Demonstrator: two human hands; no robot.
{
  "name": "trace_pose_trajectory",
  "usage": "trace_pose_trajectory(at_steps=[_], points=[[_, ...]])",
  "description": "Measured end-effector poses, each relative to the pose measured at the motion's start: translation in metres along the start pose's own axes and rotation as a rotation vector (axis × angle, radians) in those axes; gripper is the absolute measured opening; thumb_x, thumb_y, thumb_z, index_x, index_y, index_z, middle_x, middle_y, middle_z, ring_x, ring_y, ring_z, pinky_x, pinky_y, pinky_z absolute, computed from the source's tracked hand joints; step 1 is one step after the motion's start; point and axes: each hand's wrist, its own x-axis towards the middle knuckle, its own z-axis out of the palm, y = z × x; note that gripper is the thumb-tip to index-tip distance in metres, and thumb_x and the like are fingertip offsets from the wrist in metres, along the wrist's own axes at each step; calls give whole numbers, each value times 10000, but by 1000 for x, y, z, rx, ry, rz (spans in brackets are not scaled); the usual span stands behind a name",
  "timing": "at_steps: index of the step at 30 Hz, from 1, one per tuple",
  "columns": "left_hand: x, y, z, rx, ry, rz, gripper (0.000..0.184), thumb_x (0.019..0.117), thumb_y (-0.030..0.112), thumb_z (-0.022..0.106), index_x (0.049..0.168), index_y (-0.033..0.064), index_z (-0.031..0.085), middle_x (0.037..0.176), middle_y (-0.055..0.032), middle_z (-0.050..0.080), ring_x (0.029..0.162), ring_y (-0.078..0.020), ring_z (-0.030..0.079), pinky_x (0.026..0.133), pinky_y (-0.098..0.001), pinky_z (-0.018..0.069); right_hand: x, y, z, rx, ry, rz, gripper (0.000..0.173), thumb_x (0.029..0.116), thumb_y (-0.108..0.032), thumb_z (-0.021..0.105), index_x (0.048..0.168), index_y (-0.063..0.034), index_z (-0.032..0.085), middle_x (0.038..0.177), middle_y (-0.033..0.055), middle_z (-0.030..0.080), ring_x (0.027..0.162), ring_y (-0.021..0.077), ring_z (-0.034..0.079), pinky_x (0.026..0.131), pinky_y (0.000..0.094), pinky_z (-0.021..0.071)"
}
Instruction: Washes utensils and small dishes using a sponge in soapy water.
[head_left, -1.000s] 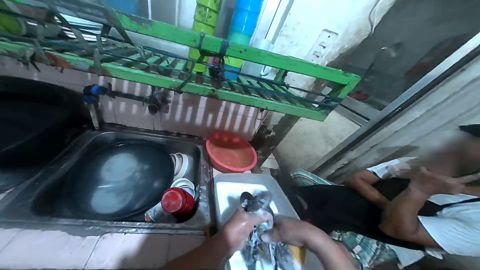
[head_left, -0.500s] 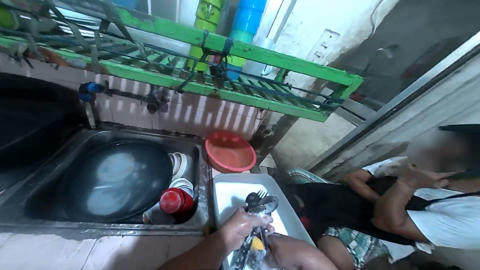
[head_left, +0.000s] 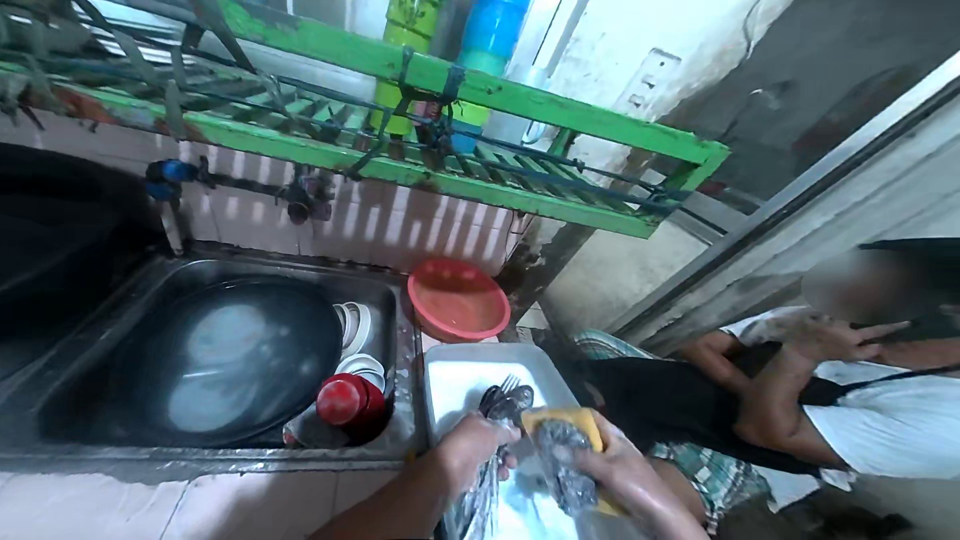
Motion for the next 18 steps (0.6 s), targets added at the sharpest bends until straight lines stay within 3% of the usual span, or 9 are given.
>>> trace_pose_trajectory(at_steps=[1,6,8,11,13,16,18], points=[[0,-1,1,46,-26,-14,332,1009,158,641,1295,56,504,932,-56,615,646,-115,607,562,-261,529,5,-6,0,35,5,-10,749,703,-118,821,1393,-66,535,1225,168,660,1053,270,690,881,476,596],[0,-3,2,78,7,67,325,1016,124,627,1294,23,492,928,-60,628,651,-98,614,564,-243,516,22,-3,18,66,127,-1,646,746,17,751,1362,-29,561,1224,215,642,1056,313,665,876,520,561],[-2,-1,4,104,73,89,286,1001,82,630,1249,1,515,868,-52,621,625,-90,595,557,-233,497,22,0,28,62,112,-2,670,773,-22,755,1403,-26,528,1225,219,647,1055,311,670,887,519,561],[-2,0,6,181,148,80,255,965,20,614,1207,-14,544,777,-42,609,588,-90,573,545,-234,479,26,-5,35,-156,29,29,717,851,-176,812,1476,-64,481,1310,229,630,1180,350,639,1009,559,509],[0,-2,6,201,143,64,276,990,71,635,1233,-19,539,798,-55,609,584,-92,579,545,-234,490,33,-11,32,-284,100,20,691,890,-192,785,1489,-38,478,1348,258,610,1245,398,600,1058,597,461],[3,-3,7,162,142,64,265,998,101,647,1216,3,531,776,-38,575,543,-79,542,509,-220,471,37,-14,32,-335,184,-39,658,906,-193,772,1469,-12,483,1336,267,615,1241,412,603,1060,599,461],[4,-3,6,136,140,55,248,994,77,639,1203,8,526,762,-35,562,529,-80,530,495,-219,464,32,-15,36,-444,76,-52,645,930,-240,753,1479,-35,483,1308,260,638,1224,410,622,1055,589,475]])
